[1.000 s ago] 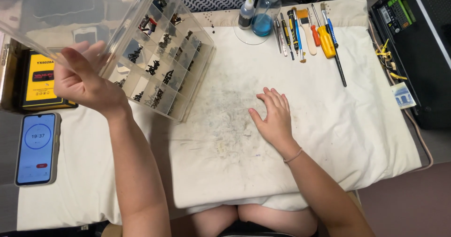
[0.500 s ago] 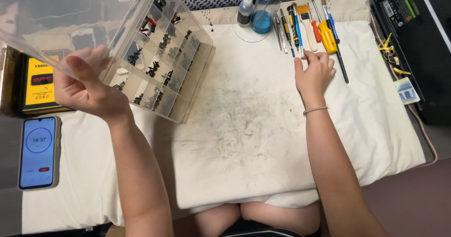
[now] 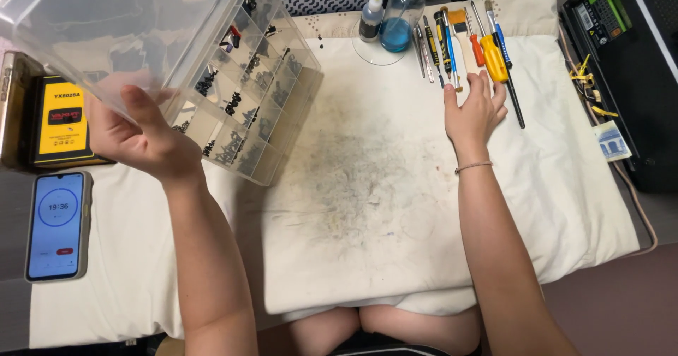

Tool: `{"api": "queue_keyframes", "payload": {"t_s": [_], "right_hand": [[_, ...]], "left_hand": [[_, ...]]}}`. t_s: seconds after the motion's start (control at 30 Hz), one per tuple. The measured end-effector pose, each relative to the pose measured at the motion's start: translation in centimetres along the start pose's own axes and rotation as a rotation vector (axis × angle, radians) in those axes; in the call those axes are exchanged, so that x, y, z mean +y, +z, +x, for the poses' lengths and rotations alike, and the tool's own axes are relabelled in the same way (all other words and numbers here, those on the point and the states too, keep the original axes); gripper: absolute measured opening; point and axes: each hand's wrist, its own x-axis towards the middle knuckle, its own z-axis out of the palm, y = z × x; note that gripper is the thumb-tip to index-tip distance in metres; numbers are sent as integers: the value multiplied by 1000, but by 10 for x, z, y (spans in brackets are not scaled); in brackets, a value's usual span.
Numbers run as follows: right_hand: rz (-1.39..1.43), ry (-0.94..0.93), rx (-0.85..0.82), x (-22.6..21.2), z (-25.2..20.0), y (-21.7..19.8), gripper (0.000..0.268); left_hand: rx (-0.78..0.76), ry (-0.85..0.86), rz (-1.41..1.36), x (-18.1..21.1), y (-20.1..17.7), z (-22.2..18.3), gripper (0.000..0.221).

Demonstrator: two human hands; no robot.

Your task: Emptying a storage container of small electronic parts onto a work surface and sorting them using a small tool.

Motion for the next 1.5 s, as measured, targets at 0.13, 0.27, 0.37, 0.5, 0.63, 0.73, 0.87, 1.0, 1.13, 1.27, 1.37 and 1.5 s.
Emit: {"api": "queue_keyframes", "payload": {"t_s": [0.13, 0.27, 0.37, 0.5, 0.63, 0.73, 0.87, 1.0, 1.13, 1.27, 1.37, 1.5], "right_hand": [[-25, -60, 93, 6, 2, 6, 46], [33, -121, 187, 15, 3, 13, 33], [37, -128, 202, 19, 3, 15, 24], [39, -157, 261, 25, 4, 16, 9], [90, -149, 334, 25, 5, 16, 8], [204, -78, 386, 25, 3, 16, 10], [225, -18, 355, 24, 2, 15, 10], [132, -26, 264, 22, 3, 15, 8], [68, -44, 243, 28, 8, 22, 7], [26, -52, 260, 27, 7, 21, 18], [-17, -125, 274, 19, 3, 17, 34], [-8, -409, 336, 11, -1, 33, 26]], "left_hand": [[-149, -119, -112, -1, -8, -3, 68], [-196, -72, -97, 9, -7, -4, 65], [-197, -83, -95, 10, -7, -9, 65], [-229, -147, -128, 10, -1, -10, 67], [-346, -170, -252, 24, -11, 5, 69], [-377, -268, -211, 17, -11, 10, 76], [-412, -286, -165, 11, -15, 5, 77], [-512, -310, -136, 26, -15, 10, 77], [-445, -304, -111, 16, -15, 4, 78], [-190, -425, -124, -16, -12, -17, 90], [-65, -314, -119, -23, -10, -16, 72], [-120, -283, -55, -12, -7, -10, 72]]}}
